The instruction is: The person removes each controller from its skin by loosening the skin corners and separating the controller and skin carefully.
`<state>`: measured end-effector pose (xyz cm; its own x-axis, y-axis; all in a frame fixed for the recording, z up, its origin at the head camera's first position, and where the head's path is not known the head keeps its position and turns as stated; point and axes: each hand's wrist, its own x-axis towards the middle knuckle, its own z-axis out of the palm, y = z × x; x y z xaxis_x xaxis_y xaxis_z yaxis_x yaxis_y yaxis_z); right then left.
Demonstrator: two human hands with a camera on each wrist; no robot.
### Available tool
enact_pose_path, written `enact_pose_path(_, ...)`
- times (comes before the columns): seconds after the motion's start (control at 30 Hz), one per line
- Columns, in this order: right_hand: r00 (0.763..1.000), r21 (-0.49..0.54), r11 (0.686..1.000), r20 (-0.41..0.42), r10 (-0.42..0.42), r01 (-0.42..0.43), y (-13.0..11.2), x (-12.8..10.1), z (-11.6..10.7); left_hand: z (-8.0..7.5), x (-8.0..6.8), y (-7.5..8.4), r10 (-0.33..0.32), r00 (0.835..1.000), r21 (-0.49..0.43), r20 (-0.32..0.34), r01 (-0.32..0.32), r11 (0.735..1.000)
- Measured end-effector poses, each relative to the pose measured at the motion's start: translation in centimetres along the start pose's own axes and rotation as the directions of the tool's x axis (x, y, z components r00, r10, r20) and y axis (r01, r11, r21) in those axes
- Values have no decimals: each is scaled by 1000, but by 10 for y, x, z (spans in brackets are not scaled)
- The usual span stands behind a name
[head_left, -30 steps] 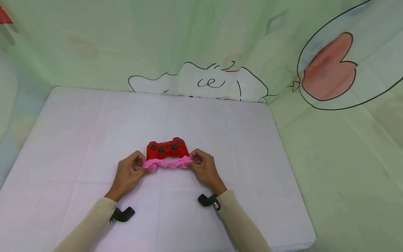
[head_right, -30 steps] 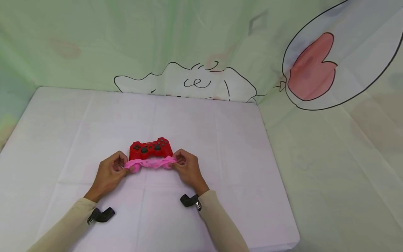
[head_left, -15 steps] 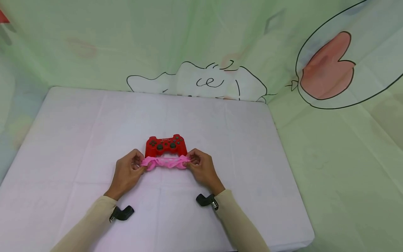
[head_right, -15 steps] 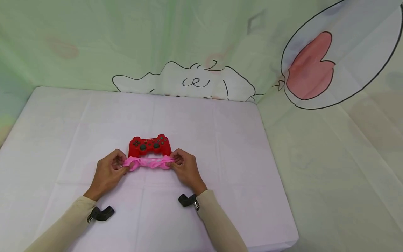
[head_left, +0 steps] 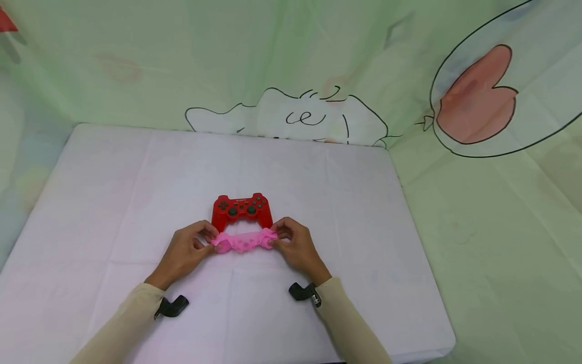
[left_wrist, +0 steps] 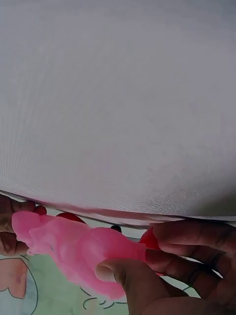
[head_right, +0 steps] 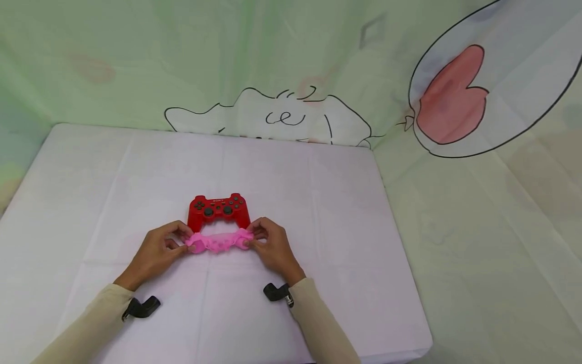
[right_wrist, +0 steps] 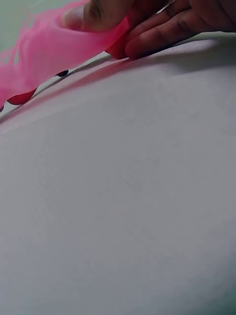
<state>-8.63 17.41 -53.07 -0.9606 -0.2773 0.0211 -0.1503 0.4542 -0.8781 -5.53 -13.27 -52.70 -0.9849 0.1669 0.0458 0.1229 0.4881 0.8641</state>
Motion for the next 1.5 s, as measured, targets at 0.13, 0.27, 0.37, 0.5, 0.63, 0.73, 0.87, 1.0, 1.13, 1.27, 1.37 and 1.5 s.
enact_pose_path(0.13,998,13,1000,67,-7,6,-1,-4,-6,0,-3,0,10,998,20,55,-12,1000)
enact_pose_path(0.27,993,17,1000,118,-23,21,-3,-11,-11,-1,-4,1,29,994,21,101,-31,999)
enact_pose_path(0.37,991,-19,999,128,-37,40,-3,-16,-13,-2,-4,1,52,990,14,127,-54,998)
enact_pose_path(0.5,992,-61,997,120,-50,57,-5,-23,-14,-5,-5,1,82,986,14,145,-85,996)
enact_pose_path(0.63,995,-52,997,91,-45,50,-6,-26,-12,-7,-5,2,120,984,16,134,-123,992)
enact_pose_path(0.73,997,-56,998,77,-14,19,-7,-27,-10,-7,-4,2,142,982,17,127,-145,989)
enact_pose_path(0.87,992,-66,997,121,44,-36,-9,-28,-14,-8,-3,2,126,982,25,143,-131,991)
enact_pose_path(1.0,974,-38,998,220,53,-46,-10,-29,-23,-9,-3,3,101,981,35,166,-109,993)
enact_pose_path(1.13,958,-10,1000,286,19,-17,-11,-28,-29,-9,-6,2,75,983,26,165,-81,996)
enact_pose_path(1.27,959,-35,999,284,-5,15,-13,-24,-31,-6,-14,1,29,995,0,90,-29,1000)
enact_pose_path(1.37,965,-72,996,260,-31,51,-17,-20,-31,-1,-24,3,-22,1000,4,17,22,1000)
enact_pose_path(1.5,968,-124,986,237,-76,108,-22,-14,-30,7,-35,11,-81,996,40,-38,82,996)
